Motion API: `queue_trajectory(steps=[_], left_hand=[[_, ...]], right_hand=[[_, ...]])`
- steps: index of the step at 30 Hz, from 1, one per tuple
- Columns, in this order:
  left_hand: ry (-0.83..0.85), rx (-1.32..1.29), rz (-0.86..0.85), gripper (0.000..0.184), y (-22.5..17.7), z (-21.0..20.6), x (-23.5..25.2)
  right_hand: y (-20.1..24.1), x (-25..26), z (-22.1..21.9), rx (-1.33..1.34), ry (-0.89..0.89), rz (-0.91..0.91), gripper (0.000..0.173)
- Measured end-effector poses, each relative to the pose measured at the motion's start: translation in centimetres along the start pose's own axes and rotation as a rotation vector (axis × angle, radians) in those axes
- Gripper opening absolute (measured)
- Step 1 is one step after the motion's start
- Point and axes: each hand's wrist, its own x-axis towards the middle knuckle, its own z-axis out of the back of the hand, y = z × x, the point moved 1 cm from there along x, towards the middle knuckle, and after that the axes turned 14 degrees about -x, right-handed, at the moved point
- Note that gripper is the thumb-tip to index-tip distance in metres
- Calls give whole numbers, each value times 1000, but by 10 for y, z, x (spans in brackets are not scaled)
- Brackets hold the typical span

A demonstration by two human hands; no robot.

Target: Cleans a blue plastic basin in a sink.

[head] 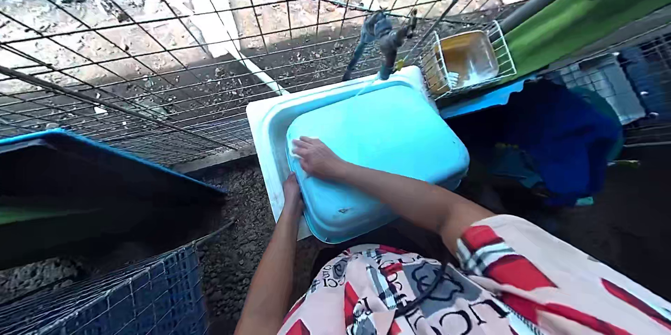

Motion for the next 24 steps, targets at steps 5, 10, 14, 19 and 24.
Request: queue_trajectory(steps=[5, 10, 14, 19, 24], left_hand=[[-12, 12, -20, 49, -4, -4, -5], [-43, 50, -57, 47, -7, -3, -11], [-76, 70, -88, 45, -18, -12, -23], [-99, 171, -61, 45, -27, -16, -41], [-158, 179, -50, 44, -38, -24, -56]], right_hand=[[-180, -159, 69, -174, -41, -619, 53], [-276, -78, 86, -152, -22, -780, 54], [-277, -36, 86, -208, -10, -579, 44], [-195, -235, 84, -156, 44, -561, 52], [-254, -161, 92, -111, 16, -698, 54]])
